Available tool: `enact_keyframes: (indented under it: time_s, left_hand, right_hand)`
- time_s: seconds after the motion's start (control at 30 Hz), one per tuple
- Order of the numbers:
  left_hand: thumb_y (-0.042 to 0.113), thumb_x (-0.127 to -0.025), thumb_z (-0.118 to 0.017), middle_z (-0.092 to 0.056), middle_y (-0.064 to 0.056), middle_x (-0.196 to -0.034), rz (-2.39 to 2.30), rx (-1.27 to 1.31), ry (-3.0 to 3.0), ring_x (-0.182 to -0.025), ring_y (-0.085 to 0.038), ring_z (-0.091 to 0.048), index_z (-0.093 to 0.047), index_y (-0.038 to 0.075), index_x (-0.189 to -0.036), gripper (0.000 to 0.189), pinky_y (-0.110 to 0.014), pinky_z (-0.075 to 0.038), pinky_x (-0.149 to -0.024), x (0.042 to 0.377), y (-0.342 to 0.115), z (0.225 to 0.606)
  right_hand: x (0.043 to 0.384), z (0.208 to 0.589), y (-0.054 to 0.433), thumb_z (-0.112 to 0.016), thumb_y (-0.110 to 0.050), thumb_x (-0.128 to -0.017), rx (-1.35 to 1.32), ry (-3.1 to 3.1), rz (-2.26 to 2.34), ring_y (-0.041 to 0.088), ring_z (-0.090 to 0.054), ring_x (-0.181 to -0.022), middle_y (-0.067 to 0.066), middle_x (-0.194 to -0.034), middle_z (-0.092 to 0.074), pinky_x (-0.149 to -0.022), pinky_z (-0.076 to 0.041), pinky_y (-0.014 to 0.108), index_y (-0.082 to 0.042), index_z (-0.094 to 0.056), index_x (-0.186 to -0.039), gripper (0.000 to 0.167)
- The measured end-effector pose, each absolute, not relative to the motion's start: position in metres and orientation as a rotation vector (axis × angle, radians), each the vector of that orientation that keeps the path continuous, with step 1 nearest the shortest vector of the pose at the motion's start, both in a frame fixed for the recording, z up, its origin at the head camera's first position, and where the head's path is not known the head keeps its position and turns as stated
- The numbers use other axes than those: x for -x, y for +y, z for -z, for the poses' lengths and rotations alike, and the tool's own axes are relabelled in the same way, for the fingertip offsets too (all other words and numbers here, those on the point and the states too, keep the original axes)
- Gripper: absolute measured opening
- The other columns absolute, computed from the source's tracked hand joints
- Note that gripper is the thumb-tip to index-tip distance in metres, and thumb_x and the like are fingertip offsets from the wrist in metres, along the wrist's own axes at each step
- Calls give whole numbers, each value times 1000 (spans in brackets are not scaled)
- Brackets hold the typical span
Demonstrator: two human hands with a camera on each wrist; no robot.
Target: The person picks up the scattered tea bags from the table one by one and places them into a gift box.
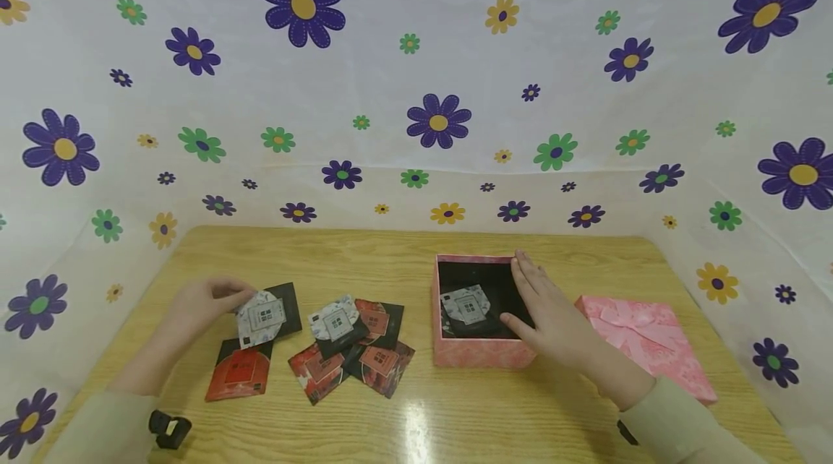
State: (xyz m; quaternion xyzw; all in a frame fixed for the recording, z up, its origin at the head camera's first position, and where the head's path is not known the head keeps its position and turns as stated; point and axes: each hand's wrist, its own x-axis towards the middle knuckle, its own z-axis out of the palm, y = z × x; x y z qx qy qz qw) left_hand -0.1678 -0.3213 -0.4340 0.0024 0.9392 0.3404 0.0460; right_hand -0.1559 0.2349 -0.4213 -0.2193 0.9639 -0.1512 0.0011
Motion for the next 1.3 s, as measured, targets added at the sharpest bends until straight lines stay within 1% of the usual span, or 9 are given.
enact_keyframes:
  time_s: [0.1,0.2,0.3,0.43,0.67,0.8,0.9,1.1,1.3]
  left_hand:
    - [41,-105,-67,-78,-18,-120,-1050,-17,2842,-105,-28,-72,-77,6,-121,39,-50,-58,-90,176,-308,426]
    - [40,-105,-67,-76,-20,-125,-1075,-31,2820,-114,-36,-70,-76,7,-122,39,-60,-56,-97,185,-292,419]
    - [38,-105,-68,-75,-20,-128,-1085,-58,2803,-121,-41,-67,-76,7,-122,36,-62,-54,-102,195,-275,412]
    - [33,-104,-69,-75,-20,-126,-1092,-110,2789,-121,-41,-67,-76,6,-120,32,-60,-55,-103,207,-251,402]
    - [25,-104,-70,-78,-13,-114,-1109,-250,2788,-109,-31,-72,-78,7,-114,22,-51,-59,-99,225,-211,383]
    - [19,-103,-72,-79,-13,-112,-1159,-353,2781,-107,-30,-74,-80,6,-111,18,-49,-61,-98,232,-188,371]
    - [17,-102,-72,-79,-13,-112,-1203,-395,2759,-107,-29,-74,-80,5,-110,16,-47,-61,-99,236,-170,361]
    - [15,-102,-73,-80,-11,-109,-1251,-456,2737,-103,-26,-75,-80,6,-108,13,-42,-62,-94,241,-136,344]
    - [13,-101,-74,-80,-10,-105,-1277,-553,2706,-96,-22,-74,-82,6,-105,11,-33,-62,-88,242,-101,339]
  right_hand:
    - [156,421,235,-61,-43,-105,690,3023,481,43,-12,-165,20,-179,-8,-134,-15,56,3,-15,-168,91]
    - [156,421,234,-61,-43,-105,693,3027,476,43,-13,-165,21,-179,-9,-134,-16,57,4,-16,-168,90]
    - [155,421,234,-62,-42,-105,703,3036,470,43,-14,-165,22,-178,-10,-132,-19,60,4,-17,-167,89]
    - [155,421,234,-63,-40,-105,724,3050,464,44,-16,-164,23,-178,-13,-130,-22,63,5,-18,-167,89]
    - [155,423,234,-63,-40,-105,724,3043,470,44,-14,-165,23,-178,-11,-134,-15,54,5,-17,-167,90]
    - [155,423,234,-64,-39,-104,745,3053,462,45,-16,-164,23,-177,-13,-132,-21,60,6,-18,-167,89]
    - [154,421,234,-63,-39,-105,751,3053,459,44,-17,-164,23,-178,-13,-132,-21,59,6,-18,-167,89]
    - [153,420,234,-63,-39,-105,757,3052,471,45,-16,-164,22,-178,-11,-136,-13,49,5,-18,-167,88]
    - [154,419,234,-63,-37,-105,771,3055,479,45,-16,-164,23,-178,-11,-136,-11,47,6,-18,-166,88]
